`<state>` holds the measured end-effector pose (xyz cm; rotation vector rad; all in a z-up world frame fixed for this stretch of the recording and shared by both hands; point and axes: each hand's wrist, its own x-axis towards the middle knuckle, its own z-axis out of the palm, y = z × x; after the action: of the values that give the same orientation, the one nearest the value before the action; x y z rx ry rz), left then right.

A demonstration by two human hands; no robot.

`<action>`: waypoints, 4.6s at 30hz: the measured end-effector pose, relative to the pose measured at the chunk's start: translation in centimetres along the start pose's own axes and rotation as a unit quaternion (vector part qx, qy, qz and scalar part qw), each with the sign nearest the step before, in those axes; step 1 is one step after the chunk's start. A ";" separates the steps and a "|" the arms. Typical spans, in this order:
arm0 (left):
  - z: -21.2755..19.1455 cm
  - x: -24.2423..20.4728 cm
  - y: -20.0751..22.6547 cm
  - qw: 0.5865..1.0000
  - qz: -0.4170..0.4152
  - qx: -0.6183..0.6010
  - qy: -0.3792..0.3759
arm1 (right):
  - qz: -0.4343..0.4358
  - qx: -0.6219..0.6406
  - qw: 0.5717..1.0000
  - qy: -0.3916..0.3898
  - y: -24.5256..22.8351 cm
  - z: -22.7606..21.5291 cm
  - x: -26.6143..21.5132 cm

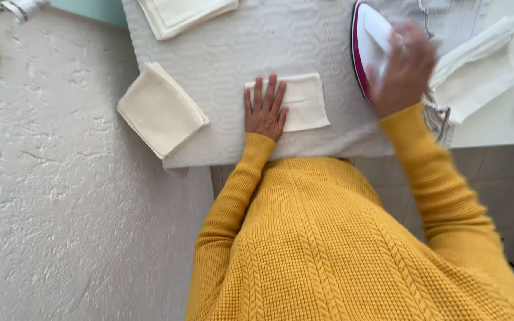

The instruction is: Ironing and folding small white fabric squares.

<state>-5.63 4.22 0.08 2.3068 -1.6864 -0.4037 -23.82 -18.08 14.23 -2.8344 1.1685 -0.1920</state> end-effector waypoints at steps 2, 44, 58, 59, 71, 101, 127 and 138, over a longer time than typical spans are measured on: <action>0.2 0.3 -0.1 1.000 -0.001 0.010 -0.002 | 0.059 0.053 0.995 -0.066 3.0 0.6 0.3; 0.7 -3.1 -4.4 0.986 -0.105 -0.033 0.122 | 0.147 0.318 0.894 -0.277 -13.3 3.4 -2.0; -0.3 -4.8 -4.2 0.955 -0.067 -0.185 0.224 | 0.134 0.337 0.895 -0.261 -17.5 5.2 -1.3; -0.4 -4.8 -4.2 0.959 -0.075 -0.170 0.215 | 0.145 0.336 0.890 -0.271 -17.8 5.2 -1.0; -0.4 -5.5 -4.9 0.975 -0.073 -0.119 0.173 | 0.152 0.326 0.897 -0.256 -18.6 5.7 -2.3; -8.5 -7.9 -26.3 0.696 -0.370 -0.559 0.257 | 0.136 0.298 0.899 -0.292 -18.1 6.5 0.8; -7.2 0.1 -13.8 0.994 -0.071 0.065 -0.055 | 0.206 0.282 0.910 -0.224 -19.8 7.3 -2.3; -6.3 -2.9 -8.5 0.991 0.046 0.123 -0.018 | 0.201 0.257 0.940 -0.105 -19.1 8.7 -6.0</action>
<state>3.39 9.78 3.10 2.3900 -1.9488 -0.2313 -13.49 -0.18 7.18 -2.0686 1.3722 -0.1367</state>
